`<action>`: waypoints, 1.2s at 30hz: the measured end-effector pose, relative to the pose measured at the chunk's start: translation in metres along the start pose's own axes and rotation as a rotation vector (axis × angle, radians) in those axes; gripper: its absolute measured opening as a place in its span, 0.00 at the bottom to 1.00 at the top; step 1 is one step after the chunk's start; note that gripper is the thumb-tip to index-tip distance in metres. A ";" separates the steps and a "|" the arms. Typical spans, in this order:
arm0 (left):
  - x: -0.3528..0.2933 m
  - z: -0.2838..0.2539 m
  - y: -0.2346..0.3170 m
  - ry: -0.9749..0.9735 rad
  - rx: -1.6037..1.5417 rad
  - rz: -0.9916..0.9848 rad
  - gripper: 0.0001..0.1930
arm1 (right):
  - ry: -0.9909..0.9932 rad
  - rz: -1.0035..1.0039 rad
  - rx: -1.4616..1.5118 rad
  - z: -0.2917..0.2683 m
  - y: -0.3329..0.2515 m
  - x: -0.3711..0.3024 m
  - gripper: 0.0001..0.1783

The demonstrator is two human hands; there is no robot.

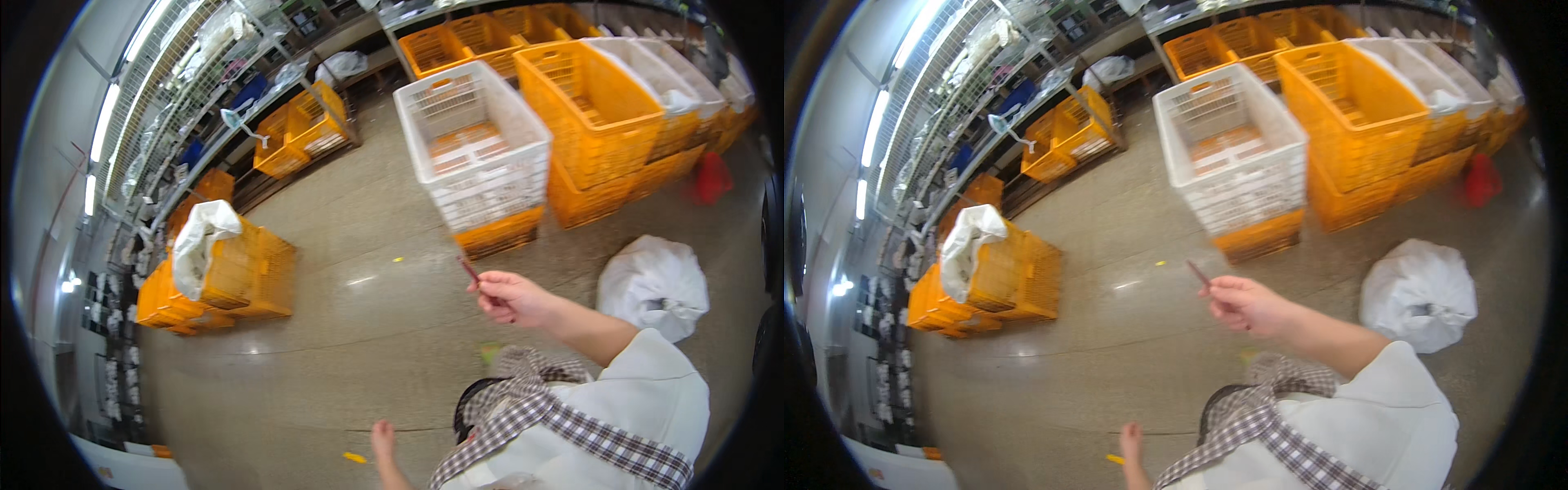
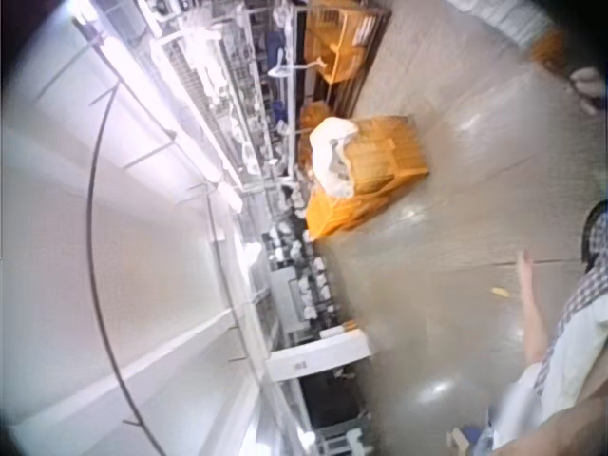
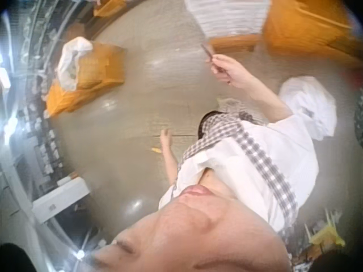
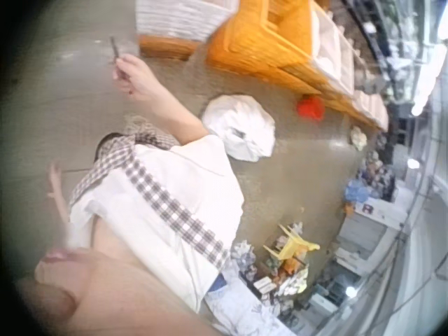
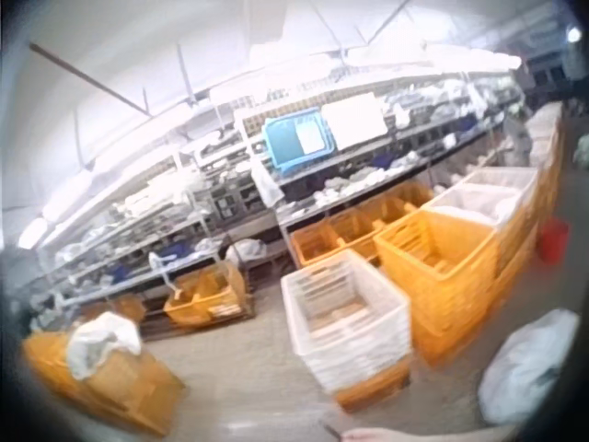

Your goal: The person picks up pairs of white and black slippers from a table, inspects them by turning them over, and places them into yellow plastic crates. The person also writes on a small paper with a pen and places the paper into a plastic bag.

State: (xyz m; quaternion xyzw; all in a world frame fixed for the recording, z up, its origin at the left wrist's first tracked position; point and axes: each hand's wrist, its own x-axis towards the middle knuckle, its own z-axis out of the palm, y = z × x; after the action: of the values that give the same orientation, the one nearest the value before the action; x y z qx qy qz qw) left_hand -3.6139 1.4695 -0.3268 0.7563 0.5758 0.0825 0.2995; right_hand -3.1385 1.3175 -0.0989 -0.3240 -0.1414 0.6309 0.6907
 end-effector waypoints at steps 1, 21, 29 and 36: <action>0.019 -0.007 -0.007 -0.106 0.171 0.028 0.12 | 0.007 -0.013 -0.007 0.007 -0.010 0.034 0.10; 0.711 -0.153 0.051 -0.307 0.084 -0.520 0.18 | 0.037 0.038 -0.705 0.061 -0.109 0.705 0.13; 1.071 -0.168 0.244 -0.241 0.008 0.235 0.17 | 0.430 -0.467 -1.174 -0.049 -0.173 0.903 0.14; 1.247 -0.144 0.277 -0.806 0.269 0.209 0.20 | 0.697 0.035 -1.402 -0.097 -0.285 1.105 0.14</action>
State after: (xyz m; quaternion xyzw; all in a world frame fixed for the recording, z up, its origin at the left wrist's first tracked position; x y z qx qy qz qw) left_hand -3.0511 2.6254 -0.3336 0.8143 0.3390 -0.2653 0.3893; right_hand -2.6763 2.3573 -0.2295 -0.8661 -0.2764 0.2670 0.3196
